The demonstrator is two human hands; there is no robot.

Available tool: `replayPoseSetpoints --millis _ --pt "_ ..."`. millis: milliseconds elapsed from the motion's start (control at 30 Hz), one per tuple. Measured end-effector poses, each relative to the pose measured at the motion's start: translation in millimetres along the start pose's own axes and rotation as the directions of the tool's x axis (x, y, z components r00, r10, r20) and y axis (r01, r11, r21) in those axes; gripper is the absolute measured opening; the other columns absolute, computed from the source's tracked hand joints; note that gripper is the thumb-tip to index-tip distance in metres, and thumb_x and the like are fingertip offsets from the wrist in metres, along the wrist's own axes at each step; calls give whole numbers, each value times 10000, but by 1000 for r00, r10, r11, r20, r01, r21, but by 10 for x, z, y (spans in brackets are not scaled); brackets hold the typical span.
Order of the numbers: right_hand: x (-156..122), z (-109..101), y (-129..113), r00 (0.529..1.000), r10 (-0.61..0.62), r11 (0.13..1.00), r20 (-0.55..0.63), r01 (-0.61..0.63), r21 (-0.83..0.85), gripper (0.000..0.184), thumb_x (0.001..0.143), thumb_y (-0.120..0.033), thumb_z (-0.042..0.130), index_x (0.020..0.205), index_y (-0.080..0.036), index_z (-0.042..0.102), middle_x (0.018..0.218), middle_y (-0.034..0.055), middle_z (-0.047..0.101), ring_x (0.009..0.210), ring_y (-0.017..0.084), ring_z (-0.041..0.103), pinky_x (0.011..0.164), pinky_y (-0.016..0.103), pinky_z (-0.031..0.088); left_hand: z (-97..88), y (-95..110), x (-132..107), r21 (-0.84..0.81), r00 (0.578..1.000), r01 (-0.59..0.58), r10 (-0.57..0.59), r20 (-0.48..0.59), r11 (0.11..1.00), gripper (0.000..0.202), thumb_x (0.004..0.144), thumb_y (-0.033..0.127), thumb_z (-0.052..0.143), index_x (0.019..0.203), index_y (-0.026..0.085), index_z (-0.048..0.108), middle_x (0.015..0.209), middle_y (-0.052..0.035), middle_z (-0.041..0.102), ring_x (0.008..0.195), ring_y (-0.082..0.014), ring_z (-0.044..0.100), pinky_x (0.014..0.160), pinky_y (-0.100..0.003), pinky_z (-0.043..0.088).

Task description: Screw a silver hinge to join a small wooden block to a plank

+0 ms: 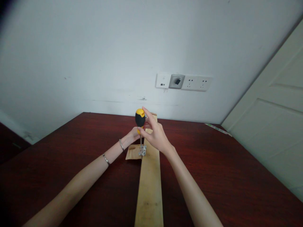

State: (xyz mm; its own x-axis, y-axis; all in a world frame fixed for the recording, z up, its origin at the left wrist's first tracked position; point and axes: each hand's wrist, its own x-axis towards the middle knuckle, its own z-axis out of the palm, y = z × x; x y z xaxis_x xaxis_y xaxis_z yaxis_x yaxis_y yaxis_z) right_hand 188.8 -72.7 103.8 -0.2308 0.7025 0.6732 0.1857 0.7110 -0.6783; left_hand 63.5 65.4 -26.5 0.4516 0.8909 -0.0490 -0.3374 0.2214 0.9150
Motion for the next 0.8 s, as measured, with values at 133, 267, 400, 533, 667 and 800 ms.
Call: replayPoseSetpoints --millis 133,267,400,533,667,800 --pt "0 -3 -8 1000 -4 1000 10 4 3 769 847 -231 615 1495 -334 213 1168 58 631 896 173 624 873 401 567 26 33 -42 8 1000 8 -7 -26 1000 223 509 161 736 683 60 642 658 -73 644 631 -152 575 662 -299 465" --pt "-2 0 -16 1000 -12 1000 16 12 -18 753 855 -235 600 1496 -323 215 1143 59 630 879 166 620 858 390 570 75 98 -112 12 999 10 -10 -45 1000 210 480 126 737 656 57 646 664 -78 650 623 -141 562 652 -287 454" --pt "-3 7 -15 1000 -12 999 15 13 -41 743 856 -243 596 1495 -310 222 1098 56 633 845 159 617 827 372 574 117 130 -153 16 998 12 -11 -55 1000 192 471 110 727 639 56 652 638 -75 643 630 -149 567 653 -287 454" --pt "-2 9 -10 1000 -15 999 13 15 -37 741 853 -252 605 1491 -308 234 1090 55 627 840 159 616 811 365 576 133 135 -168 14 998 9 -8 -68 1000 169 486 100 714 637 57 654 635 -74 640 631 -151 569 651 -286 455" --pt "-3 11 -1 1000 -20 999 9 20 -36 738 852 -249 607 1490 -306 241 1069 51 631 851 164 613 827 374 575 138 144 -173 12 998 3 -2 -68 1000 147 502 84 708 632 61 645 635 -78 641 622 -150 564 639 -283 450" --pt "-2 19 8 999 -40 998 16 41 -45 738 851 -247 611 1488 -306 242 1083 54 627 859 173 620 812 382 585 141 141 -158 -6 998 -31 30 -55 1000 138 529 89 711 645 66 640 633 -72 635 633 -145 555 636 -276 441"
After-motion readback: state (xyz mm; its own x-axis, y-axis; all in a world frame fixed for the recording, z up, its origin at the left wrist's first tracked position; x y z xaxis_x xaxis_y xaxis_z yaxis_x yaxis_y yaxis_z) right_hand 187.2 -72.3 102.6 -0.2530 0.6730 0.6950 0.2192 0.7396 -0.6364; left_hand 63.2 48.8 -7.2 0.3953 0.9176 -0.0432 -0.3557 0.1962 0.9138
